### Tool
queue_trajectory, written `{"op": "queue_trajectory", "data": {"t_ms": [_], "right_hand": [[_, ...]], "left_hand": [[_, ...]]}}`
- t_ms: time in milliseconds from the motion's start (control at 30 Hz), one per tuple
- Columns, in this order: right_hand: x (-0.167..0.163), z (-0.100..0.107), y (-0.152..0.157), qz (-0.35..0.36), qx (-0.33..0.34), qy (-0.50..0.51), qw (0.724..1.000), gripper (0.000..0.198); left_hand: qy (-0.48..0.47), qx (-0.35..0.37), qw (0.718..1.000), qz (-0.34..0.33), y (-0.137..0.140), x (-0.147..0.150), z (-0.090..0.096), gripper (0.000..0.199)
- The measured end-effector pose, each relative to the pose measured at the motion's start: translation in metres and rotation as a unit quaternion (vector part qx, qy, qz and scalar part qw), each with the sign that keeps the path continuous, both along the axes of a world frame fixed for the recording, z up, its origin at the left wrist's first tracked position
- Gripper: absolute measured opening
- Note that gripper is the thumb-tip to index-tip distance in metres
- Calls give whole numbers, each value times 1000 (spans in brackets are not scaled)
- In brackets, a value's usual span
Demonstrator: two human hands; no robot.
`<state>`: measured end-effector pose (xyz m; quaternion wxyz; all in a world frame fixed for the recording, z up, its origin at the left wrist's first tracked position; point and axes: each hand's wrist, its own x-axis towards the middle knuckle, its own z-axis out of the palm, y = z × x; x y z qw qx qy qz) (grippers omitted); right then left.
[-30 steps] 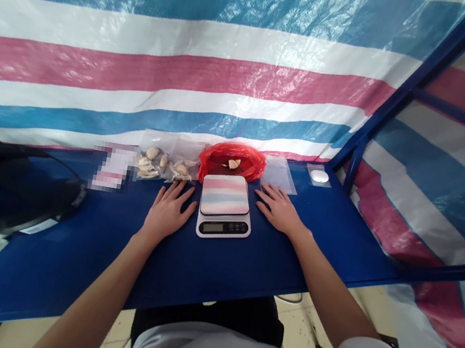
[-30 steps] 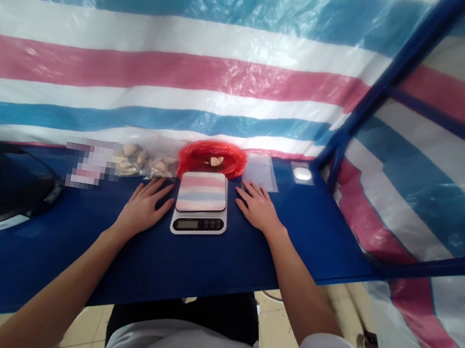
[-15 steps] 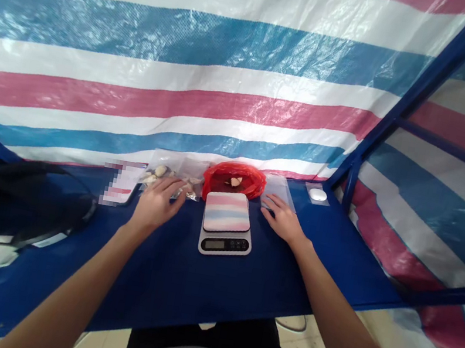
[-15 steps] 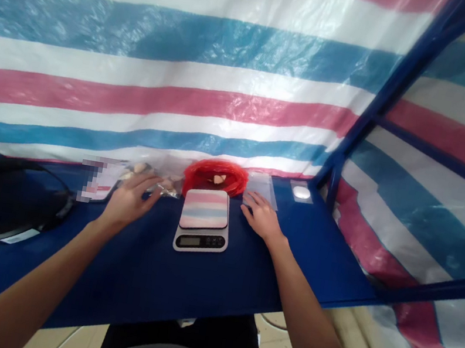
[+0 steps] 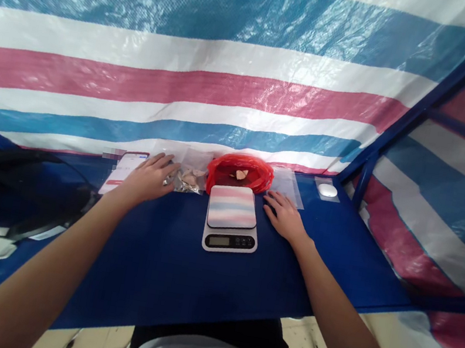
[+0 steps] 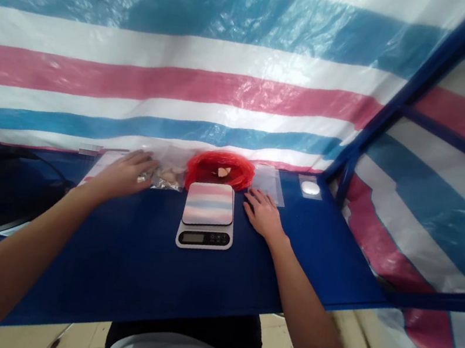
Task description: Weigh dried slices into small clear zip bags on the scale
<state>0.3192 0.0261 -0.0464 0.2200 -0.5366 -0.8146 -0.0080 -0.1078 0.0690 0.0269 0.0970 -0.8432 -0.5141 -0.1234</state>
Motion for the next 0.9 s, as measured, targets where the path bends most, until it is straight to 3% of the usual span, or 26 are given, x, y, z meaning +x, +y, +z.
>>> {"op": "queue_trajectory", "data": {"t_ms": [400,667,900], "right_hand": [[0,1,0,9,-6,6,1000,40],[1,-1,1,13,5,4,1000,40],[1,-1,1,34,26,34,999,36]], "left_hand": [[-2,-29,999,-18,10,-6,17,43],[-45,5,999,-11,6,1,19,41],[-140,59,988,1,-4,10,24,32]]}}
